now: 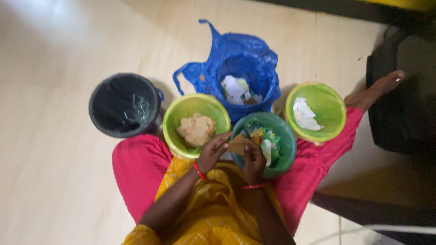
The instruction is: The person sits on the floor and sorts waste items from a blue plastic bag into three separate bowls. They pick up pieces of paper, cardboard, and plastic packaging, then place each item into the corresponding bowl based on material type.
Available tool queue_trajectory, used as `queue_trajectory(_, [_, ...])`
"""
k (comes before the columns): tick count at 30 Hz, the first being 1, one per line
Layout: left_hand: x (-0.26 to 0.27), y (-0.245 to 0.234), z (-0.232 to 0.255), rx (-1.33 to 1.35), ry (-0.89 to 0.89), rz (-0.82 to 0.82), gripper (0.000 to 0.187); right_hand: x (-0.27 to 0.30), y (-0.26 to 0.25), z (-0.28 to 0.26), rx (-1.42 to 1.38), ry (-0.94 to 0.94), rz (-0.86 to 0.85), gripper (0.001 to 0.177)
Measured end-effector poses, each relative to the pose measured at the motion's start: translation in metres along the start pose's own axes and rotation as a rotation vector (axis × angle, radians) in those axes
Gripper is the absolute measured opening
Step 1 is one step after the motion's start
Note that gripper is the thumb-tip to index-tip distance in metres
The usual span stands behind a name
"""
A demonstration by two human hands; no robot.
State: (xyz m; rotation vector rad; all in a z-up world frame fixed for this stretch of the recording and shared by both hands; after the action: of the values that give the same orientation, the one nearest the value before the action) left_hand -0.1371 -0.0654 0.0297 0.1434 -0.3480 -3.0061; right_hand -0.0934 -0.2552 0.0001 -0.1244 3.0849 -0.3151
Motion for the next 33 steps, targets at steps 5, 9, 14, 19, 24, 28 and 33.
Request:
queue_trajectory(5, [-0.011, 0.004, -0.003, -0.076, -0.250, -0.025, 0.037, 0.004, 0.003, -0.026, 0.059, -0.126, -0.006, 0.019])
queue_trajectory(9, [-0.017, -0.002, -0.003, 0.167, -0.242, -0.094, 0.028, 0.002, 0.006, -0.039, -0.016, -0.173, -0.043, 0.027])
queue_trajectory(14, [-0.016, -0.016, -0.013, 0.222, -0.256, -0.003, 0.032, 0.004, 0.006, -0.035, -0.198, -0.132, -0.065, 0.035])
queue_trajectory(19, [-0.007, -0.010, -0.021, 0.170, -0.167, 0.034, 0.040, 0.000, 0.007, -0.022, -0.235, -0.104, -0.008, 0.034])
queue_trajectory(24, [-0.002, -0.006, -0.026, 0.266, -0.203, 0.022, 0.038, 0.001, 0.006, -0.009, -0.267, -0.176, -0.003, 0.038])
queue_trajectory(28, [-0.006, -0.009, -0.024, 0.163, -0.078, -0.005, 0.036, 0.006, 0.006, -0.013, -0.248, -0.172, -0.051, 0.039])
queue_trajectory(33, [-0.008, -0.014, -0.022, 0.026, 0.019, -0.002, 0.045, 0.008, 0.003, -0.039, 0.081, -0.285, -0.079, 0.027])
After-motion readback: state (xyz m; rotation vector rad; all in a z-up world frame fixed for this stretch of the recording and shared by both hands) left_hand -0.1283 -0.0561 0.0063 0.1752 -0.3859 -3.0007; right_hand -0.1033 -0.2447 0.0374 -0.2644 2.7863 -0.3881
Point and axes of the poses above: each hand's wrist, its own x-axis away from the middle knuckle, its own y-axis out of the palm, z = x × y, the point moved 1 cm from there along -x, towards the middle knuckle, and after that the axes turned 2 degrees about x, right-handed, at the moved point
